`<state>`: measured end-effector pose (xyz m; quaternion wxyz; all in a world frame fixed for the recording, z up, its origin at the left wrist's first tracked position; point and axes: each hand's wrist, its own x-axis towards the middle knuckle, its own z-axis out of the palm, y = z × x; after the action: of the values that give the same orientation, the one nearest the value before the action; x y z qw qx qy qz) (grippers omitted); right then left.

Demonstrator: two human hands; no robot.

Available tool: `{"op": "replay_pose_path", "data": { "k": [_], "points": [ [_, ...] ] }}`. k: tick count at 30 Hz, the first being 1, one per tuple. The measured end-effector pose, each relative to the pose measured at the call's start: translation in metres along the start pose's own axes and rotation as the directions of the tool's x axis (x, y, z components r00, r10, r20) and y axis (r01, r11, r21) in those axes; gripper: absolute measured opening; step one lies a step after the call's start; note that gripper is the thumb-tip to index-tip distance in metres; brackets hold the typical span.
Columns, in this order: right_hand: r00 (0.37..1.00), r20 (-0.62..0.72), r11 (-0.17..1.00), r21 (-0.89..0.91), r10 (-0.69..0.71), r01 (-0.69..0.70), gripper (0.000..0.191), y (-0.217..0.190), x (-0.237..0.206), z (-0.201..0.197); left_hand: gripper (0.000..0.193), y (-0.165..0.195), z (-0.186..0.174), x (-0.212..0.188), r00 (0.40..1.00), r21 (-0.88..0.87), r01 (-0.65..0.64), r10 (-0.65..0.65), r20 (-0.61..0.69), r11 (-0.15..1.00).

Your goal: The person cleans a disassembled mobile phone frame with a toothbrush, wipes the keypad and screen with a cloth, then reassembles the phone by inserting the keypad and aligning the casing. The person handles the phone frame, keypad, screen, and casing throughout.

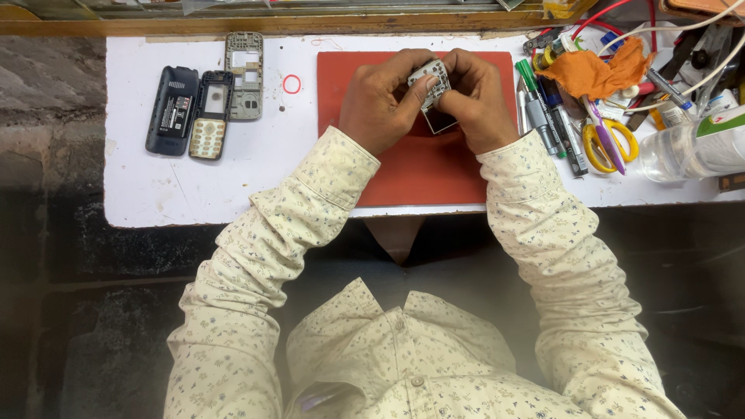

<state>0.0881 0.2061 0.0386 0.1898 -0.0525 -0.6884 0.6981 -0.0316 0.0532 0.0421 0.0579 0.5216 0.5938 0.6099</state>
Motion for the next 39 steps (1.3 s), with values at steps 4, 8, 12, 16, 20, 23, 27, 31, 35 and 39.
{"op": "replay_pose_path", "data": {
  "k": [4, 8, 12, 16, 20, 23, 27, 31, 35, 39],
  "points": [
    [0.999, 0.032, 1.0, -0.003, 0.028, -0.028, 0.018, -0.005, 0.0, 0.004, 0.021, 0.001, 0.0, 0.0, 1.0, 0.005, -0.03, 0.03, 0.006, 1.0],
    [0.998, 0.056, 0.999, -0.027, 0.023, -0.021, 0.023, -0.009, -0.001, 0.006, 0.023, 0.0, 0.001, 0.0, 0.999, -0.024, -0.044, 0.044, 0.007, 0.999],
    [0.998, 0.054, 0.998, -0.041, 0.045, -0.043, 0.025, -0.012, -0.001, 0.008, 0.022, 0.0, 0.002, 0.0, 0.999, -0.003, -0.036, 0.036, 0.003, 0.999],
    [0.997, 0.063, 0.998, -0.034, 0.047, -0.045, 0.021, -0.011, -0.001, 0.01, 0.022, -0.001, 0.004, 0.0, 0.999, 0.011, -0.043, 0.043, 0.006, 0.999],
    [0.997, 0.072, 0.998, -0.057, 0.029, -0.025, 0.021, -0.01, -0.002, 0.01, 0.023, -0.003, 0.005, -0.001, 0.995, 0.039, -0.1, 0.101, -0.01, 0.994],
    [0.997, 0.078, 0.993, -0.119, 0.019, -0.009, 0.022, -0.008, -0.002, 0.009, 0.022, -0.004, 0.006, 0.0, 0.992, 0.038, -0.126, 0.126, -0.008, 0.991],
    [0.996, 0.081, 0.993, -0.118, 0.024, -0.014, 0.019, -0.006, -0.001, 0.008, 0.024, -0.004, 0.005, 0.0, 0.995, 0.033, -0.097, 0.097, 0.005, 0.995],
    [0.996, 0.072, 0.997, -0.06, 0.045, -0.041, 0.024, -0.006, -0.001, 0.006, 0.022, -0.007, 0.003, -0.002, 1.0, -0.026, -0.019, 0.019, -0.007, 0.999],
    [0.984, 0.04, 0.968, -0.177, -0.175, 0.179, 0.034, -0.009, -0.002, 0.009, 0.022, -0.019, 0.006, -0.001, 0.994, -0.122, 0.035, -0.047, -0.102, 0.992],
    [0.91, 0.026, 0.762, -0.537, -0.413, 0.362, 0.05, -0.014, -0.003, 0.017, 0.025, -0.035, 0.007, 0.004, 0.953, -0.475, 0.151, -0.255, -0.162, 0.867]
  ]
}}
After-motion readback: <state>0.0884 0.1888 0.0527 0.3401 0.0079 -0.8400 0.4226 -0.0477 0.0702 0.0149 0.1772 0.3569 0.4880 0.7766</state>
